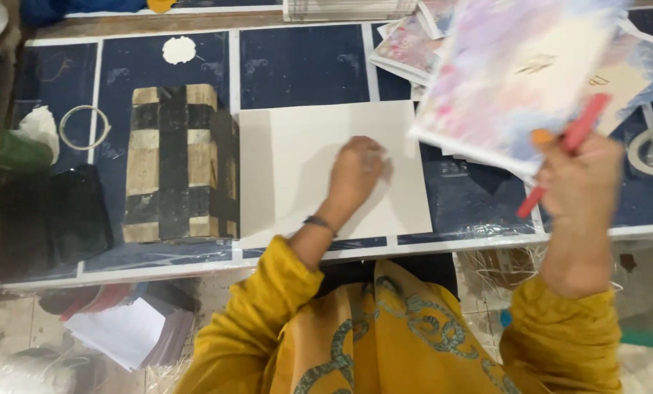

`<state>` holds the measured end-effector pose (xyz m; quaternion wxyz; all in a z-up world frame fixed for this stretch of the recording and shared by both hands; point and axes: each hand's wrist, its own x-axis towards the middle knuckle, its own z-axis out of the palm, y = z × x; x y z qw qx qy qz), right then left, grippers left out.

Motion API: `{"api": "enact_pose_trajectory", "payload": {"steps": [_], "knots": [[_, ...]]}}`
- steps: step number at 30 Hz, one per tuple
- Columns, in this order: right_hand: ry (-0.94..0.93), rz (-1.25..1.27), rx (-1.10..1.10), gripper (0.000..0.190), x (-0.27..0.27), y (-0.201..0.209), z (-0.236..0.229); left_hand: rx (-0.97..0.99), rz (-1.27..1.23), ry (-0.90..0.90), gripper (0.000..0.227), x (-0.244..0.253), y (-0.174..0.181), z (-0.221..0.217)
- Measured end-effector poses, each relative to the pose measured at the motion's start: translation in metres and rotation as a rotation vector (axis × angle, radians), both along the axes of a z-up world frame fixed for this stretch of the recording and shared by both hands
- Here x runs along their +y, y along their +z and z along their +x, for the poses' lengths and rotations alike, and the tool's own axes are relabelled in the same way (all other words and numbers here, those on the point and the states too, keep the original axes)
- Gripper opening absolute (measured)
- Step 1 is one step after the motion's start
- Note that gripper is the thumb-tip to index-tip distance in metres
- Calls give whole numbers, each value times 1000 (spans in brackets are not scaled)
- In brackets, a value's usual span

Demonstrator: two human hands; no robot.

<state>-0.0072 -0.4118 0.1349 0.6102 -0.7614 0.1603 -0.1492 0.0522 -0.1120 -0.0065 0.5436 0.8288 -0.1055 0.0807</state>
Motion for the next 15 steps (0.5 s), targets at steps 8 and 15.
{"api": "enact_pose_trajectory", "payload": {"steps": [8, 15], "knots": [[-167, -372, -1, 28, -38, 5, -33, 70, 441, 138, 34, -98, -5, 3], [5, -323, 58, 23, 5, 19, -51, 113, 522, 181, 54, -105, -11, 8]]}}
